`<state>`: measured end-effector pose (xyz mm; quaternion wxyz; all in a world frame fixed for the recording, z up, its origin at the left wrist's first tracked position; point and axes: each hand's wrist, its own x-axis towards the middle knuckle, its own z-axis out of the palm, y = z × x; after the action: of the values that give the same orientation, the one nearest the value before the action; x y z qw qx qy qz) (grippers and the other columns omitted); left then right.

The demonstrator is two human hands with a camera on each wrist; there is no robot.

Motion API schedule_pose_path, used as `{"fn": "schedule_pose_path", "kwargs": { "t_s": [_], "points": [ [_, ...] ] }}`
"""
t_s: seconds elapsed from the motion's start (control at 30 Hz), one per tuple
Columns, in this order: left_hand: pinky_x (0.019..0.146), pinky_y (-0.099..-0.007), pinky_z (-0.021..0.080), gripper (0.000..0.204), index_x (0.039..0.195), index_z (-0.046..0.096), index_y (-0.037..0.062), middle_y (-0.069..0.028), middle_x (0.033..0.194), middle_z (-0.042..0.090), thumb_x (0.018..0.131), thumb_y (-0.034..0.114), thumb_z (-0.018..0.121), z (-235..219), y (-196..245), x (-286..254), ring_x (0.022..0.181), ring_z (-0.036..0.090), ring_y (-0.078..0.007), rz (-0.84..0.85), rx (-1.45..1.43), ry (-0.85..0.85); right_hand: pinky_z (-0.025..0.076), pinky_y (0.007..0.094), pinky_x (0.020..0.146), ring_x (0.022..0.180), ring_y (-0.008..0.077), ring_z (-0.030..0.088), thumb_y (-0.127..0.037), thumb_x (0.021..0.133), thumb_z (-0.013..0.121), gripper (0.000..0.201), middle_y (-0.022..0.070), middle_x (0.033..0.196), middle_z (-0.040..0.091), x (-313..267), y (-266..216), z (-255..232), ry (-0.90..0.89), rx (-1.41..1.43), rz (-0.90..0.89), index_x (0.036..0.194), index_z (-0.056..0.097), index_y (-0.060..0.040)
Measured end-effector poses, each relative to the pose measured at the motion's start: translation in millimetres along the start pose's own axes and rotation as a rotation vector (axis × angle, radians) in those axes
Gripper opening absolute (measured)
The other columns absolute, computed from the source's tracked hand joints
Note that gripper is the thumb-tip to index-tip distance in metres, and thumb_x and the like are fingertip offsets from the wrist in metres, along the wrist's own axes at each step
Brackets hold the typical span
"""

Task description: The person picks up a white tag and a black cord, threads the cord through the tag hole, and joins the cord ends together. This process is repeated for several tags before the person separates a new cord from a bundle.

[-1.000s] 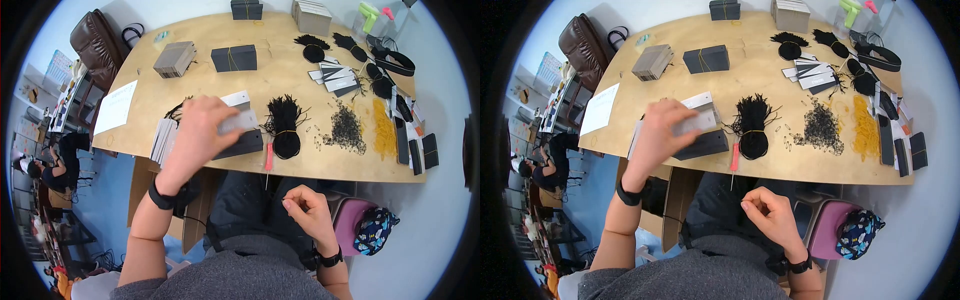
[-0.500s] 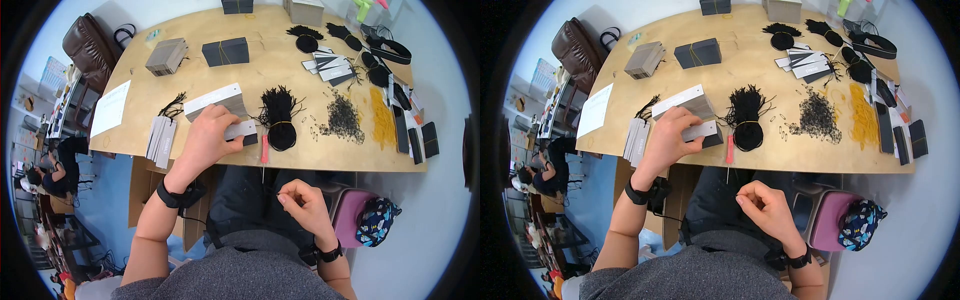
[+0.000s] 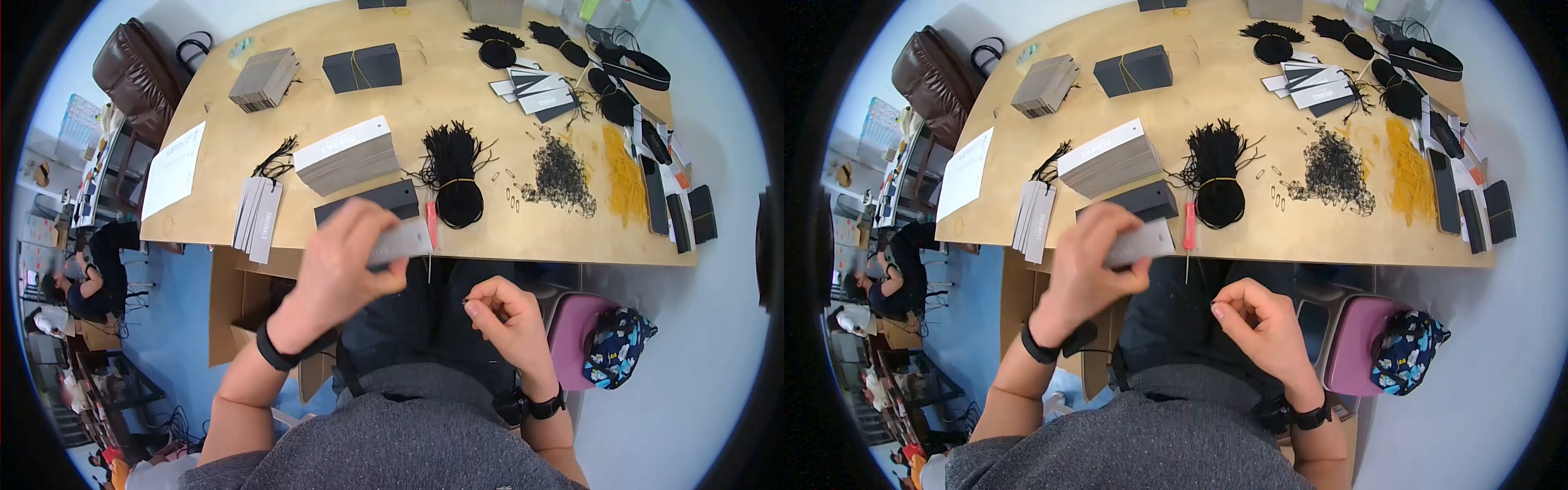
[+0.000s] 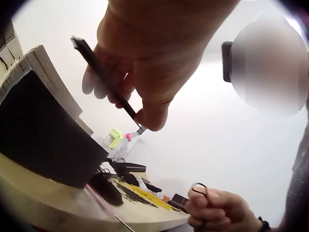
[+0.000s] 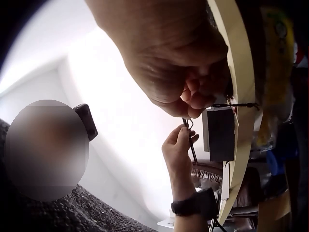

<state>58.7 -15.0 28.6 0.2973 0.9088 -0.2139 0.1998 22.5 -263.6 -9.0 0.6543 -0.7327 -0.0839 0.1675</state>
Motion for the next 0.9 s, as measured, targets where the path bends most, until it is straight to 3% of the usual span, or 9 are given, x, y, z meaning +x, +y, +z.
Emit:
{"fn": "schedule_pose_path", "kwargs": {
  "t_s": [0.07,0.2,0.3,0.5,0.57,0.6,0.67,0.9],
  "points": [
    [0.069,-0.0377,0.054,0.038,0.097,0.062,0.0019,-0.0128,0.093,0.059,0.062,0.005,0.078,16,5,-26,0.082,0.064,-0.0323,-0.082,-0.096,-0.090,0.036,0.0180,0.054,0.059,0.0004,0.046,-0.008,0.092,0.066,0.008,-0.0035,0.069,0.059,0,3,-2,0.013,0.005,0.007,0.093,0.063,-0.0013],
    [0.074,-0.0359,0.054,0.040,0.101,0.065,0.0019,-0.0131,0.098,0.062,0.065,0.003,0.081,46,-4,-61,0.086,0.065,-0.0323,-0.155,-0.231,-0.115,0.037,0.0176,0.055,0.061,0.0003,0.048,-0.008,0.093,0.065,0.008,-0.0030,0.071,0.060,0,4,-1,0.012,0.024,0.037,0.094,0.062,-0.0006],
    [0.076,-0.0343,0.054,0.037,0.105,0.068,0.0026,-0.0122,0.101,0.065,0.069,0.002,0.080,51,-4,-69,0.089,0.067,-0.0293,-0.221,-0.319,-0.060,0.038,0.0176,0.056,0.063,0.0005,0.049,-0.009,0.093,0.065,0.009,-0.0026,0.072,0.061,-1,7,2,0.000,0.047,0.046,0.095,0.062,-0.0003],
    [0.077,-0.0307,0.053,0.033,0.104,0.070,0.0019,-0.0110,0.095,0.070,0.072,0.000,0.079,54,-4,-72,0.087,0.068,-0.0223,-0.385,-0.440,-0.124,0.038,0.0181,0.056,0.062,0.0007,0.049,-0.009,0.093,0.066,0.010,-0.0026,0.073,0.060,-2,7,10,-0.027,0.051,0.062,0.095,0.062,-0.0001],
    [0.076,-0.0291,0.052,0.030,0.103,0.070,0.0004,-0.0095,0.093,0.070,0.074,0.000,0.077,58,-7,-70,0.084,0.068,-0.0177,-0.551,-0.600,-0.168,0.038,0.0183,0.056,0.062,0.0006,0.048,-0.010,0.093,0.066,0.010,-0.0028,0.073,0.060,-2,8,13,-0.029,0.054,0.066,0.095,0.062,-0.0002],
    [0.076,-0.0291,0.052,0.030,0.103,0.070,0.0004,-0.0095,0.093,0.070,0.074,0.000,0.077,57,-10,-68,0.084,0.068,-0.0177,-0.552,-0.602,-0.166,0.038,0.0184,0.055,0.061,0.0006,0.048,-0.010,0.092,0.067,0.010,-0.0030,0.072,0.059,-2,9,15,-0.037,0.037,0.066,0.093,0.063,-0.0007],
    [0.077,-0.0273,0.051,0.026,0.101,0.070,-0.0016,-0.0091,0.094,0.070,0.076,-0.002,0.076,55,-16,-63,0.085,0.066,-0.0139,-0.562,-0.631,-0.345,0.037,0.0186,0.054,0.060,0.0005,0.047,-0.010,0.092,0.068,0.010,-0.0032,0.071,0.059,-1,12,18,-0.044,0.018,0.068,0.092,0.063,-0.0011],
    [0.078,-0.0261,0.050,0.023,0.101,0.070,-0.0025,-0.0091,0.092,0.069,0.078,-0.002,0.073,60,-21,-61,0.086,0.063,-0.0115,-0.558,-0.761,-0.374,0.033,0.0200,0.051,0.055,0.0008,0.042,-0.010,0.090,0.070,0.010,-0.0036,0.062,0.053,2,26,30,0.021,-0.024,0.029,0.091,0.065,-0.0023]
  ]
}}
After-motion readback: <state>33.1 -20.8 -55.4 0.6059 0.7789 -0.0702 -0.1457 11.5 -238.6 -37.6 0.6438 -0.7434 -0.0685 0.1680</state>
